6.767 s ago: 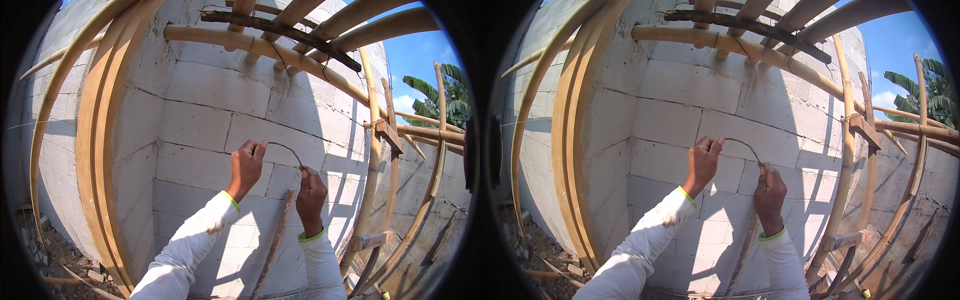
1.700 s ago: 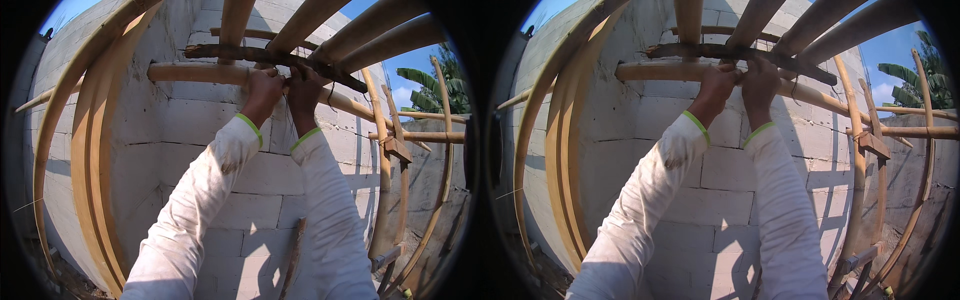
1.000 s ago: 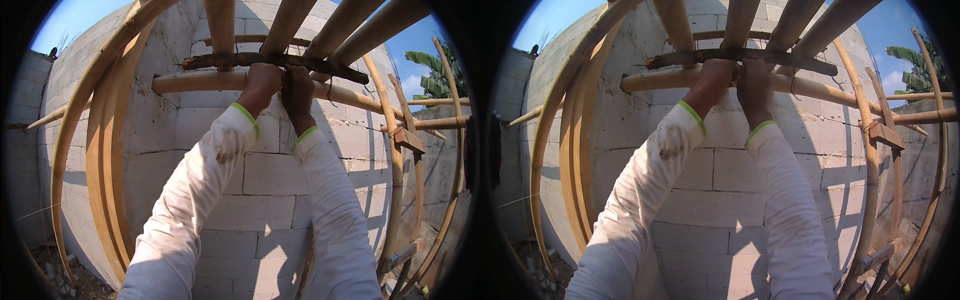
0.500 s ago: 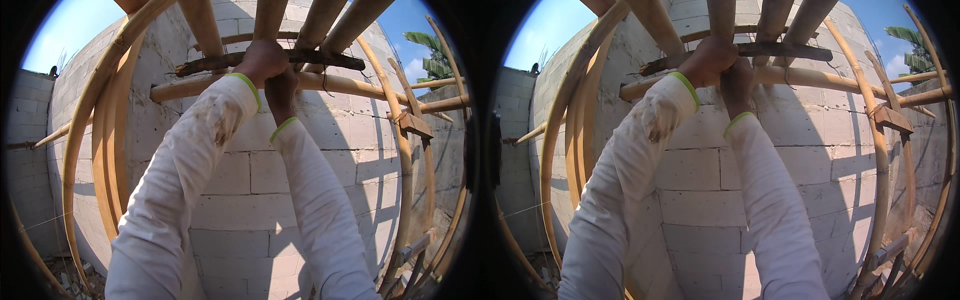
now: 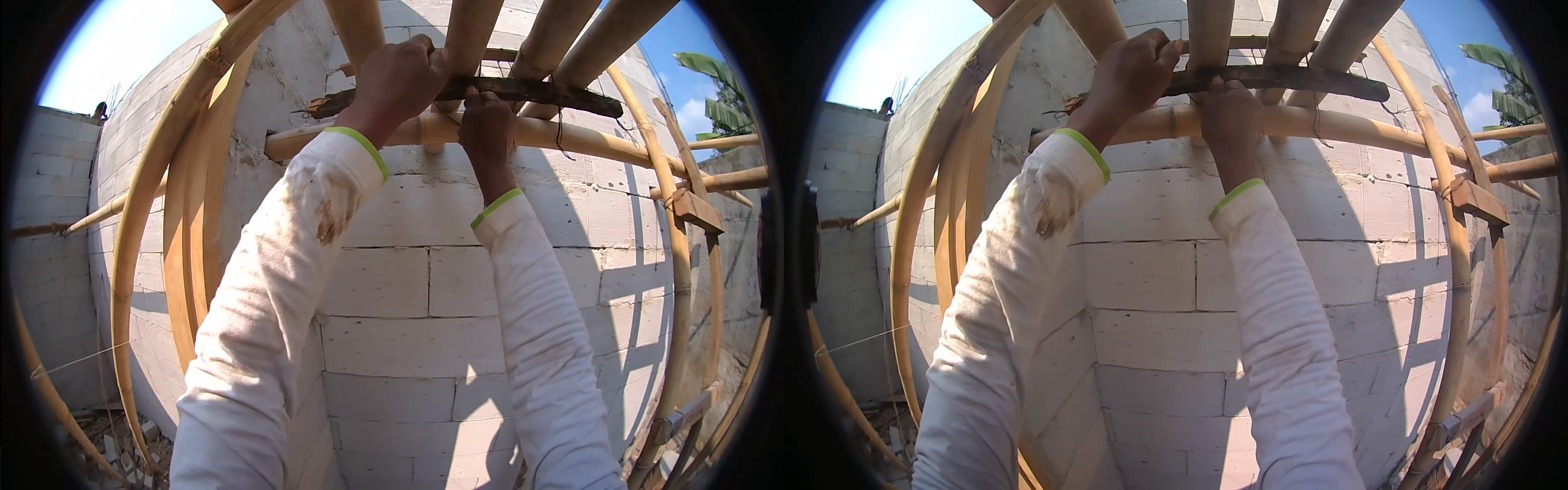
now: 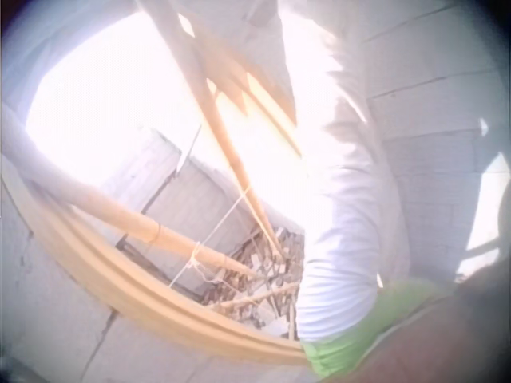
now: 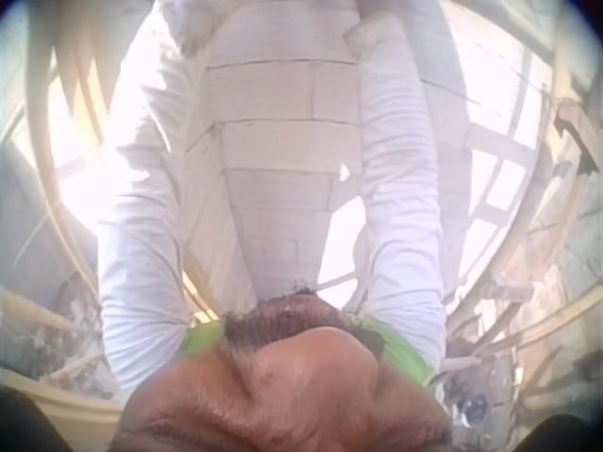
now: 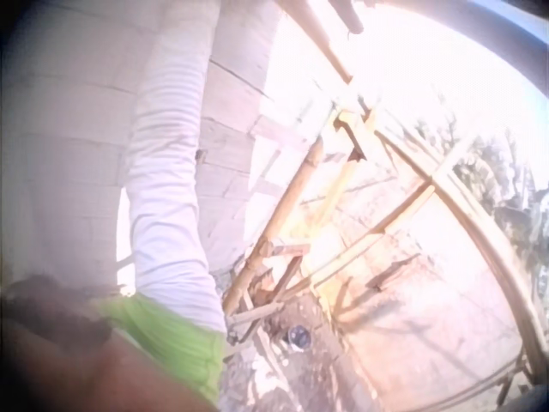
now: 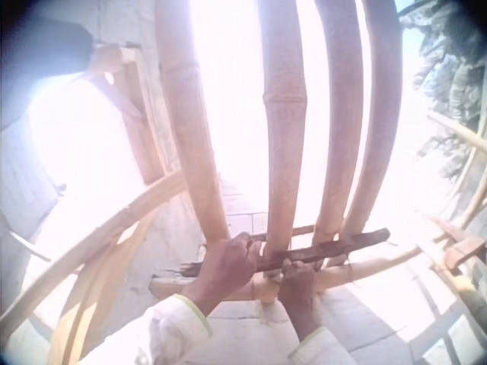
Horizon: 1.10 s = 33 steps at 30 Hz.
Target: The person secures bamboo scaffolding poles to a building structure using wire and pliers.
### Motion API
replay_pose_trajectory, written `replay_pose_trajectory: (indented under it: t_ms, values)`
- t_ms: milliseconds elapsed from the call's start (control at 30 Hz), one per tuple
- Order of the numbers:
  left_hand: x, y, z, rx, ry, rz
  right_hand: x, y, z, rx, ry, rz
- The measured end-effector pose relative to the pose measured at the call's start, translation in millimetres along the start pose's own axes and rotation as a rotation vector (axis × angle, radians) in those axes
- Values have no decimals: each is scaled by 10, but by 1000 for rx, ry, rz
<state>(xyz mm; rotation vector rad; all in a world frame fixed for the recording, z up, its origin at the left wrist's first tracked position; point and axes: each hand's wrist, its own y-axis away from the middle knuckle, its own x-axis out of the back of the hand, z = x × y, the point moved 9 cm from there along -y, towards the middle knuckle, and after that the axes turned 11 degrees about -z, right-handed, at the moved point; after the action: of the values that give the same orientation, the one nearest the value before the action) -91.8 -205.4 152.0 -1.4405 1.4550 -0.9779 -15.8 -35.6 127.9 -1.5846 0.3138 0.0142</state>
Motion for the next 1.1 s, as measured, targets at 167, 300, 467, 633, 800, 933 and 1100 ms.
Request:
replay_pose_trajectory:
  t_ms: [167, 300, 467, 633, 800, 933, 1100]
  values:
    - [196, 439, -350, 98, 91, -71, -404, 153, 201, -333, -1124, -127]
    - [443, 981, -272, 99, 111, -27, -776, 202, 266, -590, -1805, -17]
    - [638, 2144, -170, 305, 384, -122, -944, 118, 132, -681, -2382, -171]
    - [1033, 3756, -264, 616, 549, -104, -891, 203, 197, -593, -2269, -291]
    - [1665, 6026, 209, 1145, 641, 35, -421, 726, 19, -388, -1734, -414]
    - [1737, 8127, 824, 1829, 501, -280, -430, 2557, -234, -242, -1234, -528]
    - [2482, 8901, 1779, 1841, 132, -744, -360, 5898, -595, -816, -1136, -1283]
